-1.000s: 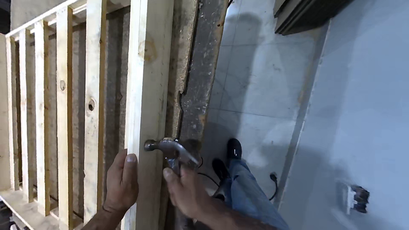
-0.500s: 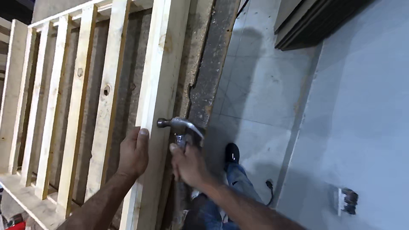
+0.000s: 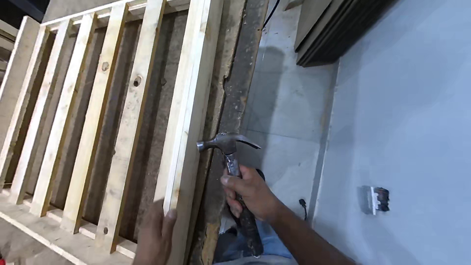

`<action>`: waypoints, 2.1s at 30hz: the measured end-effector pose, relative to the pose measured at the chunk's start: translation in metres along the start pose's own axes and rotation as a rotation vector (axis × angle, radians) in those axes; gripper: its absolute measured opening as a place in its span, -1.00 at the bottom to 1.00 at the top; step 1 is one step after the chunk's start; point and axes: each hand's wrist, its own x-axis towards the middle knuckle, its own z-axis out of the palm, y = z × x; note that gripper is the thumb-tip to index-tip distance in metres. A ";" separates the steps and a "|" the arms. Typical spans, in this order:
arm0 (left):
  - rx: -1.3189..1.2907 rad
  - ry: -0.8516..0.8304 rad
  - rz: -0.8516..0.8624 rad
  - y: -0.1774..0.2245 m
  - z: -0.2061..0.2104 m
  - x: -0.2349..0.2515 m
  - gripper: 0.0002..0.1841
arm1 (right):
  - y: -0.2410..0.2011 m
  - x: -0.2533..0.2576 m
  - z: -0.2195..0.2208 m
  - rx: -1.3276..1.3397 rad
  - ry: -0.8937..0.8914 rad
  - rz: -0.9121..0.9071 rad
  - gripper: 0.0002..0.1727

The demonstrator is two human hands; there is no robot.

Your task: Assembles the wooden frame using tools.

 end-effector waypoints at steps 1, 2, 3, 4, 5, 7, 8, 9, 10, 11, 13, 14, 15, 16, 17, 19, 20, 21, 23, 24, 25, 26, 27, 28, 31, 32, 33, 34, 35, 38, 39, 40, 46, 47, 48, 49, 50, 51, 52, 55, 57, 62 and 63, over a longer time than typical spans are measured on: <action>0.035 0.056 0.009 -0.009 0.011 -0.014 -0.29 | 0.003 0.000 0.001 -0.007 -0.003 0.002 -0.85; 0.044 0.145 0.035 -0.017 0.020 -0.020 -0.28 | 0.004 0.001 0.000 -0.028 -0.002 0.015 -0.85; 0.028 0.209 0.060 -0.021 0.025 -0.019 -0.28 | 0.006 0.002 -0.002 -0.072 0.008 0.043 -0.85; 0.011 0.230 0.066 -0.022 0.027 -0.016 -0.27 | 0.007 0.003 -0.005 -0.134 0.027 0.091 -0.83; 0.000 0.229 0.065 -0.021 0.028 -0.013 -0.27 | 0.006 0.003 -0.010 -0.205 0.043 0.149 -0.80; -0.011 0.221 0.075 -0.021 0.028 -0.010 -0.26 | 0.003 0.006 -0.021 -0.300 0.064 0.235 -0.72; -0.020 0.218 0.088 -0.021 0.027 -0.009 -0.27 | 0.000 0.007 -0.027 -0.309 0.070 0.248 -0.67; -0.025 0.211 0.095 -0.021 0.027 -0.008 -0.26 | -0.002 0.007 -0.034 -0.290 0.083 0.230 -0.62; -0.027 0.205 0.098 -0.021 0.027 -0.008 -0.26 | -0.005 0.006 -0.041 -0.257 0.098 0.188 -0.61; -0.034 0.199 0.099 -0.023 0.028 -0.008 -0.25 | -0.010 0.006 -0.048 -0.208 0.122 0.124 -0.60; -0.046 0.184 0.095 -0.024 0.028 -0.007 -0.23 | -0.022 0.009 -0.055 -0.077 0.192 -0.008 -0.57; -0.052 0.182 0.089 -0.024 0.029 -0.007 -0.23 | -0.027 0.011 -0.055 -0.016 0.233 -0.062 -0.54; -0.056 0.185 0.086 -0.024 0.029 -0.007 -0.23 | -0.031 0.015 -0.055 0.039 0.265 -0.105 -0.52; -0.058 0.188 0.085 -0.024 0.029 -0.006 -0.24 | -0.031 0.019 -0.054 0.068 0.280 -0.132 -0.51; -0.057 0.187 0.084 -0.024 0.029 -0.006 -0.24 | -0.026 0.023 -0.051 0.070 0.278 -0.137 -0.51; -0.049 0.177 0.083 -0.023 0.029 -0.005 -0.23 | -0.010 0.032 -0.042 -0.010 0.202 -0.019 -0.57; -0.044 0.175 0.081 -0.022 0.028 -0.005 -0.22 | -0.004 0.036 -0.040 -0.103 0.104 0.103 -0.60; -0.042 0.172 0.078 -0.021 0.028 -0.006 -0.20 | -0.002 0.040 -0.042 -0.238 -0.023 0.238 -0.59; -0.052 0.165 0.087 -0.021 0.028 -0.004 -0.19 | -0.010 0.046 -0.055 -0.357 -0.120 0.327 -0.58; -0.055 0.167 0.087 -0.022 0.028 -0.003 -0.20 | -0.017 0.046 -0.062 -0.319 -0.067 0.295 -0.60; -0.060 0.171 0.085 -0.023 0.028 -0.004 -0.21 | -0.025 0.046 -0.067 -0.233 0.027 0.238 -0.61; -0.065 0.176 0.086 -0.024 0.029 -0.004 -0.23 | -0.032 0.047 -0.068 -0.120 0.135 0.170 -0.61; -0.065 0.178 0.087 -0.024 0.029 -0.005 -0.25 | -0.035 0.049 -0.066 -0.021 0.231 0.106 -0.58; -0.056 0.180 0.090 -0.022 0.030 -0.005 -0.24 | -0.035 0.052 -0.060 0.023 0.275 0.074 -0.56; -0.031 0.183 0.101 -0.022 0.030 -0.004 -0.19 | -0.022 0.048 -0.049 -0.296 -0.056 0.309 -0.57; -0.028 0.182 0.099 -0.023 0.029 -0.005 -0.20 | -0.023 0.048 -0.049 -0.419 -0.192 0.421 -0.57; -0.030 0.178 0.099 -0.024 0.028 -0.005 -0.20 | -0.025 0.046 -0.053 -0.488 -0.263 0.477 -0.56; -0.038 0.175 0.099 -0.025 0.028 -0.004 -0.22 | -0.028 0.043 -0.059 -0.487 -0.257 0.459 -0.57; -0.044 0.174 0.099 -0.026 0.028 -0.003 -0.24 | -0.030 0.038 -0.067 -0.417 -0.178 0.368 -0.59; -0.056 0.175 0.093 -0.026 0.029 -0.003 -0.26 | -0.030 0.042 -0.063 -0.060 0.200 0.033 -0.53; -0.051 0.175 0.085 -0.025 0.029 -0.004 -0.24 | -0.026 0.045 -0.055 -0.028 0.237 0.021 -0.53; -0.047 0.179 0.082 -0.024 0.029 -0.003 -0.22 | -0.020 0.045 -0.047 -0.091 0.191 0.091 -0.55; -0.045 0.174 0.077 -0.024 0.029 -0.003 -0.24 | -0.019 0.033 -0.057 -0.338 -0.068 0.329 -0.57; -0.037 0.173 0.073 -0.023 0.029 -0.003 -0.25 | -0.020 0.034 -0.058 -0.206 0.085 0.216 -0.57; -0.031 0.172 0.070 -0.023 0.028 -0.004 -0.25 | -0.019 0.039 -0.054 -0.085 0.220 0.104 -0.55; -0.027 0.170 0.071 -0.023 0.028 -0.004 -0.23 | -0.016 0.043 -0.046 -0.020 0.292 0.036 -0.52; -0.021 0.170 0.078 -0.023 0.028 -0.004 -0.23 | -0.010 0.044 -0.036 -0.041 0.280 0.034 -0.52; -0.018 0.172 0.083 -0.023 0.029 -0.004 -0.22 | -0.002 0.040 -0.027 -0.130 0.184 0.117 -0.55; -0.018 0.176 0.085 -0.024 0.029 -0.005 -0.21 | 0.004 0.036 -0.021 -0.217 0.040 0.243 -0.56; -0.028 0.175 0.088 -0.025 0.029 -0.004 -0.23 | 0.012 0.024 -0.028 -0.313 -0.072 0.357 -0.53; -0.034 0.185 0.087 -0.025 0.030 -0.002 -0.24 | 0.020 0.021 -0.027 -0.116 0.192 0.190 -0.54; -0.045 0.195 0.091 -0.032 0.032 -0.002 -0.29 | 0.056 0.040 0.025 0.060 0.408 -0.069 -0.50; -0.026 0.193 0.080 -0.032 0.031 -0.004 -0.29 | 0.062 0.035 0.031 -0.045 0.285 0.025 -0.52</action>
